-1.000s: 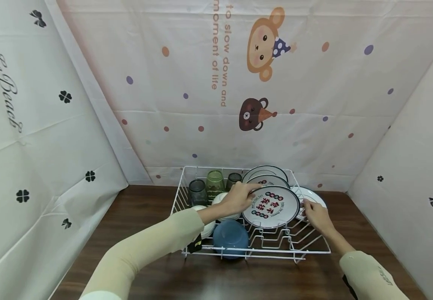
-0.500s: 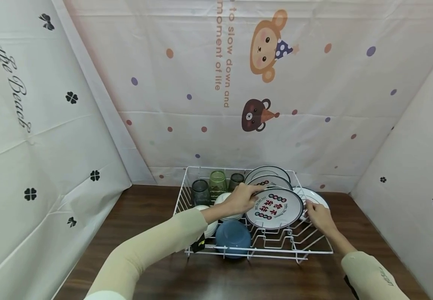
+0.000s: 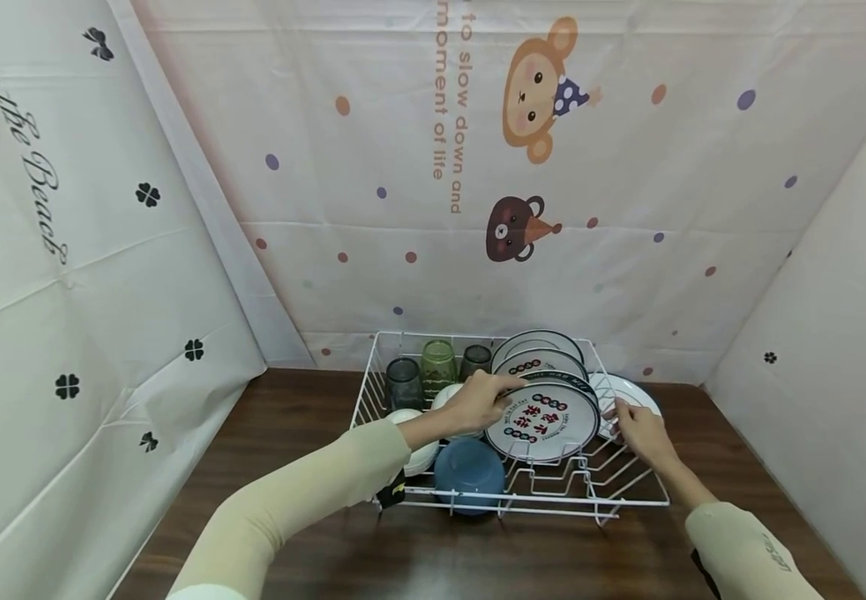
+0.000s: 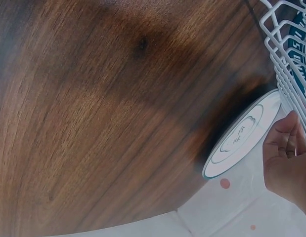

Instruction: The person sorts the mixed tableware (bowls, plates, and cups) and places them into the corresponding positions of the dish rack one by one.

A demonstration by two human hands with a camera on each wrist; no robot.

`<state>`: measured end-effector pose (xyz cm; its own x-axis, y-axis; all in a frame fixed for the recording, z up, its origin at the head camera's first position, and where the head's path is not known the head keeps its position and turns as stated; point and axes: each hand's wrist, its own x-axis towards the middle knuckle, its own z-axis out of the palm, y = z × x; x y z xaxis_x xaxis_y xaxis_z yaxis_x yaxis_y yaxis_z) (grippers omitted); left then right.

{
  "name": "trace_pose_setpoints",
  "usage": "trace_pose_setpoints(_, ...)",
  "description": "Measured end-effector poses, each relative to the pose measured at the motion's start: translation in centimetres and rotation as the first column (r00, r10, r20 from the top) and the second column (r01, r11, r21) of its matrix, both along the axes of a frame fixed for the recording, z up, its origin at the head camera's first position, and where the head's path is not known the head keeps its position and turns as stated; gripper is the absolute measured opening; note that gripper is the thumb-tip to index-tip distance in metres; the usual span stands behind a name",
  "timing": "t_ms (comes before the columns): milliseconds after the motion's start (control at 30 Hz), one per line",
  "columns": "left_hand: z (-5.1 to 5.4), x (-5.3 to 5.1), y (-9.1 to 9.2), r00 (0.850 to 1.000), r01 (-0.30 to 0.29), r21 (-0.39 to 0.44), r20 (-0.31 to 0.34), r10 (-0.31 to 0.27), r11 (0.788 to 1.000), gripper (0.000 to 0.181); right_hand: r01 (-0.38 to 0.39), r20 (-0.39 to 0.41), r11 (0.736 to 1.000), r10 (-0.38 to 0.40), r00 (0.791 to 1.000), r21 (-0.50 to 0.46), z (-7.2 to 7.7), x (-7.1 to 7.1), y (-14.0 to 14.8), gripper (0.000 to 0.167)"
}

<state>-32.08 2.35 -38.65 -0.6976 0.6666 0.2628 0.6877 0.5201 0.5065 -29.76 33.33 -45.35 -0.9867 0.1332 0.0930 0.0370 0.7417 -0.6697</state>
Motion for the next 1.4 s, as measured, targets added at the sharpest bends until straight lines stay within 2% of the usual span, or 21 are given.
trace_pose_setpoints(133, -0.1, 0.1, 0.1, 1.0, -0.002, -0.003, -0.002, 0.002, 1.0, 0.041, 0.005, 0.009, 1.0, -0.005, 1.0, -0.002, 0.0, 0.2, -0.1, 0.059)
trace_pose_setpoints(400, 0.3, 0.4, 0.6, 0.997, 0.045, 0.011, -0.058, -0.045, 0.999, 0.043, 0.031, 0.018, 0.999, -0.031, 0.999, -0.036, 0.3, 0.3, -0.2, 0.056)
trace_pose_setpoints(533, 0.3, 0.4, 1.0, 0.998, 0.05, 0.018, -0.043, -0.049, 0.999, 0.043, 0.021, 0.009, 0.999, -0.02, 1.0, -0.04, 0.3, 0.3, -0.3, 0.056)
trace_pose_setpoints(800, -0.6, 0.3, 1.4, 0.997, 0.053, -0.014, -0.049, -0.054, 0.999, 0.043, 0.019, -0.014, 0.998, -0.02, 1.0, -0.057, 0.1, 0.1, -0.2, 0.054)
trace_pose_setpoints(1100, -0.8, 0.2, 1.7, 0.998, 0.056, -0.025, -0.022, -0.057, 0.998, 0.042, 0.024, 0.044, 0.998, -0.022, 0.999, -0.061, 0.2, 0.1, -0.2, 0.058)
trace_pose_setpoints(1400, -0.8, 0.1, 1.6, 0.998, 0.06, -0.044, -0.002, -0.06, 0.997, 0.04, 0.021, 0.043, 0.999, -0.019, 0.999, -0.048, 0.0, 0.1, -0.2, 0.059)
